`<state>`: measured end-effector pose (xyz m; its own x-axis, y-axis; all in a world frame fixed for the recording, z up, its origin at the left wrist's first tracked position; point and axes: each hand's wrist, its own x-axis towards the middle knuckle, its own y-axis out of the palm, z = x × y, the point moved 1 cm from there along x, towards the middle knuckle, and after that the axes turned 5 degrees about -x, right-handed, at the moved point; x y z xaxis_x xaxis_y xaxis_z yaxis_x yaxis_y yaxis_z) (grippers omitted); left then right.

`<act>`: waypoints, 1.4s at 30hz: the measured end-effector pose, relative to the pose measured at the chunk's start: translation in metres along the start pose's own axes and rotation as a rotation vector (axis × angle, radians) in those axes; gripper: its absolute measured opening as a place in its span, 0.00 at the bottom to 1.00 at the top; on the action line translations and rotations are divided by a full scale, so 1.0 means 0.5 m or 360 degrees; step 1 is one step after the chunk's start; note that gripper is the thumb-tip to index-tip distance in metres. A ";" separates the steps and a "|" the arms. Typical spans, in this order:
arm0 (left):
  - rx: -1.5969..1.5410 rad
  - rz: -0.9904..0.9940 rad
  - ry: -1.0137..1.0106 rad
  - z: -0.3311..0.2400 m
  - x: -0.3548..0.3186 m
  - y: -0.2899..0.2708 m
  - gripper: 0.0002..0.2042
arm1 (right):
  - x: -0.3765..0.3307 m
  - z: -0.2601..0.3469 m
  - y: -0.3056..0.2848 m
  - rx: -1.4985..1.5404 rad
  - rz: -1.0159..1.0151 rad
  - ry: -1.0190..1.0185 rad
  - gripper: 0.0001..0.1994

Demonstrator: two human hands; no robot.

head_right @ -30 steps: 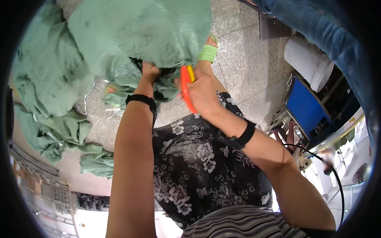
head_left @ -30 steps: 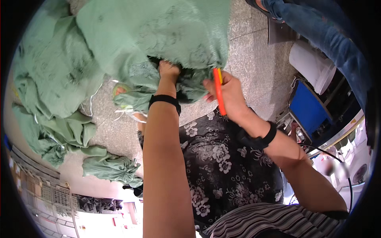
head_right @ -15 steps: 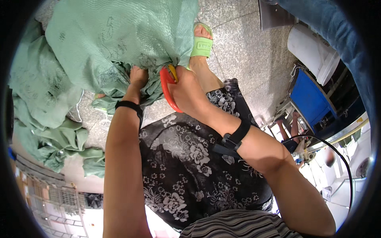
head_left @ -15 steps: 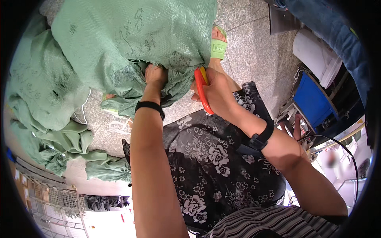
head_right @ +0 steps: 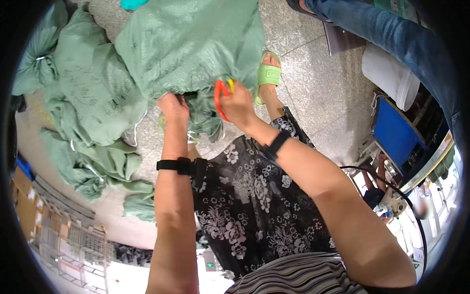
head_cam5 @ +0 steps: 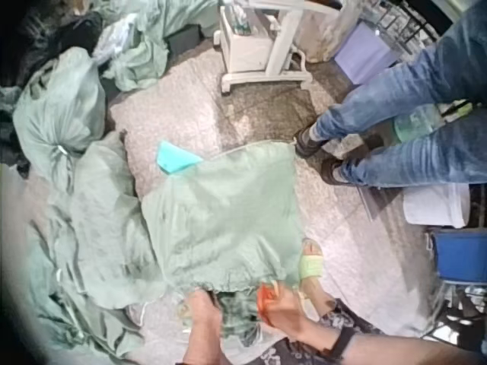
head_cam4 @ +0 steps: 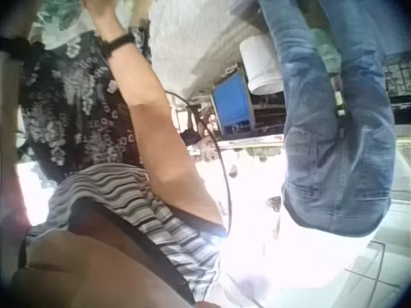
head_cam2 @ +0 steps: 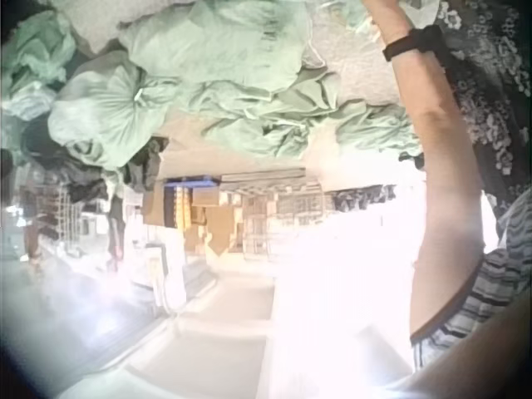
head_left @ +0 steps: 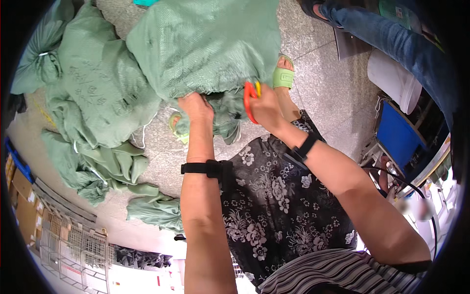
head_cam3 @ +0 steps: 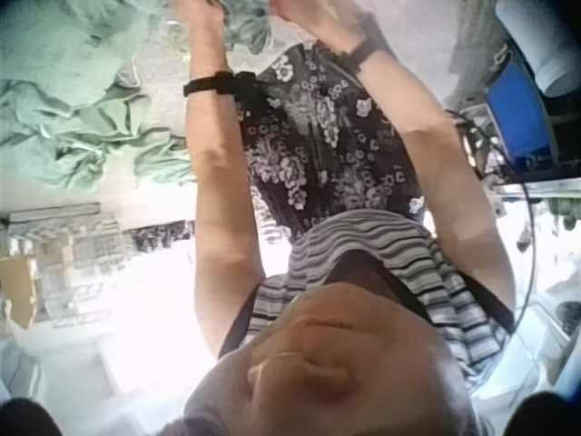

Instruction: Unpacking green plastic shoe lasts from bags and sorting them on the factory floor.

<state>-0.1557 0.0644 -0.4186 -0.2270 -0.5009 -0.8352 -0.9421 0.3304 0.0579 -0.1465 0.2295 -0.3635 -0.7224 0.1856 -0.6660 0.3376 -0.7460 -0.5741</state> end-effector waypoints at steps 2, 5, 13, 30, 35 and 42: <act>-0.0006 0.0084 0.0042 -0.073 0.039 -0.022 0.19 | -0.032 -0.018 -0.024 -0.0105 0.0002 -0.0118 0.12; 0.0084 0.0018 -0.0362 -0.124 0.034 0.000 0.25 | -0.065 -0.040 -0.075 -0.0333 -0.0037 -0.0246 0.12; 0.0067 0.0227 -0.1164 -0.132 -0.041 -0.030 0.16 | 0.014 0.049 -0.031 0.0663 0.0426 0.0117 0.10; 0.2092 0.0577 0.0039 -0.084 0.027 0.019 0.44 | 0.024 0.083 0.031 0.0399 0.1052 0.0089 0.25; 0.1175 0.0851 -0.0748 -0.095 -0.043 0.024 0.20 | 0.024 0.059 -0.016 0.1174 0.1064 0.0263 0.27; 0.0795 0.0972 -0.0707 -0.102 -0.101 0.003 0.19 | 0.026 0.047 -0.054 0.1094 0.1153 0.0288 0.30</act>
<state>-0.1584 0.0494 -0.3485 -0.4386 0.1963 -0.8770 -0.4483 0.7979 0.4029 -0.1792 0.2371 -0.3453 -0.3602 -0.4058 -0.8400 0.1968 -0.9132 0.3568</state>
